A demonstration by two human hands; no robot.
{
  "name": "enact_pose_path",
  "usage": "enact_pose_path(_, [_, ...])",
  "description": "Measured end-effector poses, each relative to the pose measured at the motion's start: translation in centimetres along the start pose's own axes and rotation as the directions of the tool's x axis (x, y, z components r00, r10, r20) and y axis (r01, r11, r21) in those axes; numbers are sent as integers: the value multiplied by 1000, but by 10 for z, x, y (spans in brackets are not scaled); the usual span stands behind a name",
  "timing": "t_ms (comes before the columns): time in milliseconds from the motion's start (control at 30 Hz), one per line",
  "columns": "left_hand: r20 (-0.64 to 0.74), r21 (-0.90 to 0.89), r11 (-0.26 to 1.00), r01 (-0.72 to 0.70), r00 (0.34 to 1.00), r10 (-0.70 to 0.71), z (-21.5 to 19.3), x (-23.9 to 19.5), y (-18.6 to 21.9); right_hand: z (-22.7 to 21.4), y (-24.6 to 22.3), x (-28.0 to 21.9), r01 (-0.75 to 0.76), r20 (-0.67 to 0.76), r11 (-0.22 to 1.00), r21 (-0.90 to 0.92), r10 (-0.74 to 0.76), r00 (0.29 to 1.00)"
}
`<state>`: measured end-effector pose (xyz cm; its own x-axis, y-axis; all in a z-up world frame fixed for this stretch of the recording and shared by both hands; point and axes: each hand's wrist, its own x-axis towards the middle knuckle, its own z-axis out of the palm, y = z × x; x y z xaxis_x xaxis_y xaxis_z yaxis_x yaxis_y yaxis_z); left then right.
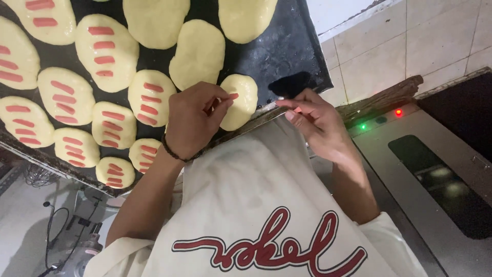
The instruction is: Placing small strips of sausage onto individual pieces of dough on a baking tray in a bakery kitchen.
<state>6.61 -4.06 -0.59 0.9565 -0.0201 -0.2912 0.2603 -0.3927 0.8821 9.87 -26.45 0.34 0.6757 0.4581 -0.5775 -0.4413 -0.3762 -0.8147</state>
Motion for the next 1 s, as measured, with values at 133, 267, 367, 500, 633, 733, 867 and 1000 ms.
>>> enact_pose_path(133, [6, 27, 996, -84, 996, 84, 4, -2, -4, 2, 6, 0, -14, -24, 999, -47, 13, 1000])
enact_pose_path(267, [59, 207, 951, -230, 973, 222, 8, 0, -9, 5, 7, 0, -75, -93, 995, 59, 80, 992])
enact_pose_path(367, [65, 244, 929, -278, 961, 270, 15, 3, -15, 5, 11, -1, -49, -94, 997, 65, 55, 994])
enact_pose_path(500, [85, 495, 801, -338, 936, 342, 25, 4, -33, 9, 0, 0, -29, -60, 999, 33, 31, 998])
enact_pose_path(633, [83, 559, 773, -299, 948, 307, 26, -2, -30, 22, -9, 10, 9, -72, 1000, -6, -9, 997])
enact_pose_path(733, [40, 308, 941, -138, 990, 132, 6, -3, -8, 34, -10, 22, 151, -65, 982, -110, -158, 985])
enact_pose_path(867, [-14, -24, 998, 52, 999, -53, -19, -18, 5, 48, -10, 31, 257, -19, 905, -338, -280, 960])
enact_pose_path(1000, [-23, -254, 947, 198, 977, -211, -24, -35, 5, 60, -21, 37, 325, 34, 825, -463, -349, 936])
